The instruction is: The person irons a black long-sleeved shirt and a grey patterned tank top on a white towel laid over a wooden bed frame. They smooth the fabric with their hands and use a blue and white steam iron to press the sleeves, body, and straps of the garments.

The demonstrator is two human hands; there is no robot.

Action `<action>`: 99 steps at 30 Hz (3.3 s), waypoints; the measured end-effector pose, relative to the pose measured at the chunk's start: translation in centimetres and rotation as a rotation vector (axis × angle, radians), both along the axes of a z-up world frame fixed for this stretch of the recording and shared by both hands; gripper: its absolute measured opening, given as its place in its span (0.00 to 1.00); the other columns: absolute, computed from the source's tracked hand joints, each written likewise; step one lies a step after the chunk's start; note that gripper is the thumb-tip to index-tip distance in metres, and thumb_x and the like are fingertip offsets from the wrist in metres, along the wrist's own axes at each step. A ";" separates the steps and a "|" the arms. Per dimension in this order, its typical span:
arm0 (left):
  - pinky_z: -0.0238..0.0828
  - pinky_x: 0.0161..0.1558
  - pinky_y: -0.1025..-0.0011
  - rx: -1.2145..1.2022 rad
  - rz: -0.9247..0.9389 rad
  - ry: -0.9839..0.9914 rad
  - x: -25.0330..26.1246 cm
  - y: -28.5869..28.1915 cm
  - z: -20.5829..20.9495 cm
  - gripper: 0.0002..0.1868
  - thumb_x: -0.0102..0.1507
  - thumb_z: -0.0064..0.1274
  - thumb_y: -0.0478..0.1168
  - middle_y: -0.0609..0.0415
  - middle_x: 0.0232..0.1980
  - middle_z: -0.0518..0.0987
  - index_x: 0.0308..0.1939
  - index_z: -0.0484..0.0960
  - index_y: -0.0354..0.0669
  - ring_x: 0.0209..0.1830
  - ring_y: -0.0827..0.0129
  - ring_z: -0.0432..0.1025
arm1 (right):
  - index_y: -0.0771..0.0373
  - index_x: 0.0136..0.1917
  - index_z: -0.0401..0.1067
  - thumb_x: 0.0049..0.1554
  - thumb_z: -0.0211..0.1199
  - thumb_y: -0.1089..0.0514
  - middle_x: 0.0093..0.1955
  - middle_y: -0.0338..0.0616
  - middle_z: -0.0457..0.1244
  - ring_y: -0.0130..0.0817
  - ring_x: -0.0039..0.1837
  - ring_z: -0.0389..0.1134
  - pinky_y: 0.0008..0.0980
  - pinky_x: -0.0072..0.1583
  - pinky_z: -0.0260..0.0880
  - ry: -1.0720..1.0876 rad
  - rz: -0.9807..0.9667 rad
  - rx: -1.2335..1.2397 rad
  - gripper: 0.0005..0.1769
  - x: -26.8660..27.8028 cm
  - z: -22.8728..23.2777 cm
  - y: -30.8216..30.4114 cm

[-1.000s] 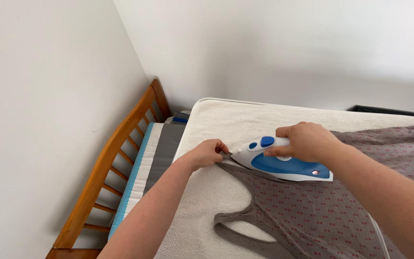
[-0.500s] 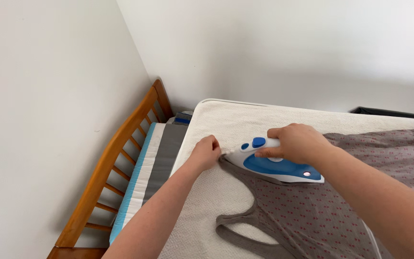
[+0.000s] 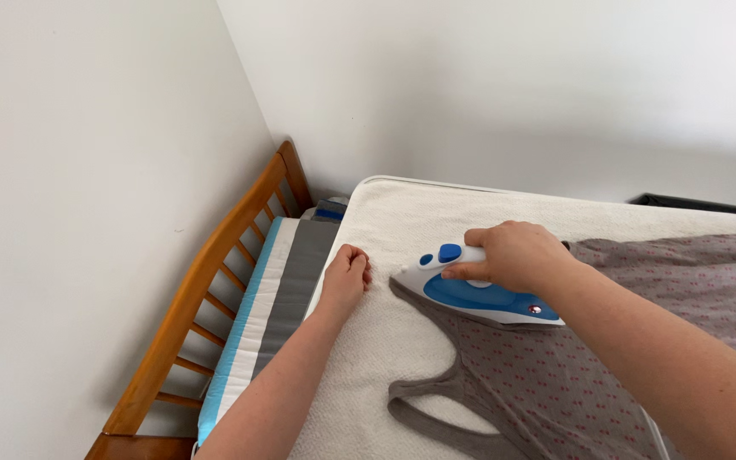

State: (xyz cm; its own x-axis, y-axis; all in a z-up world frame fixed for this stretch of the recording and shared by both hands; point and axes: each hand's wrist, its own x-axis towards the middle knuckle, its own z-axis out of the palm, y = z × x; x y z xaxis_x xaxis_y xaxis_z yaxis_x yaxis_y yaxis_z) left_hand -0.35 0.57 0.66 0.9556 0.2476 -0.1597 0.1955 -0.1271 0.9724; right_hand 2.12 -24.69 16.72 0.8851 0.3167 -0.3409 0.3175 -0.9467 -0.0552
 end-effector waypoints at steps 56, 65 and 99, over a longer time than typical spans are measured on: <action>0.67 0.59 0.59 0.762 -0.524 -0.382 1.5 -14.9 2.4 0.12 0.64 0.51 0.44 0.49 0.49 0.79 0.42 0.85 0.40 0.55 0.54 0.70 | 0.53 0.52 0.80 0.51 0.59 0.23 0.41 0.44 0.73 0.39 0.40 0.76 0.34 0.45 0.82 0.033 -0.670 -0.173 0.35 -7.7 -4.4 -37.2; 0.68 0.61 0.55 0.781 -0.519 -0.078 8.3 -28.6 1.3 0.20 0.66 0.53 0.52 0.45 0.58 0.74 0.49 0.85 0.41 0.61 0.52 0.67 | 0.60 0.58 0.81 0.56 0.52 0.20 0.46 0.53 0.73 0.45 0.47 0.79 0.39 0.50 0.81 -0.155 -0.690 -0.243 0.44 -5.8 -8.0 -46.0; 0.72 0.57 0.65 0.168 -0.361 0.072 11.5 -28.5 -0.8 0.37 0.62 0.49 0.33 0.47 0.59 0.79 0.76 0.62 0.51 0.54 0.60 0.75 | 0.43 0.66 0.73 0.44 0.61 0.21 0.51 0.48 0.75 0.44 0.54 0.78 0.41 0.61 0.75 0.120 -0.144 -0.006 0.43 -0.6 -1.0 -31.7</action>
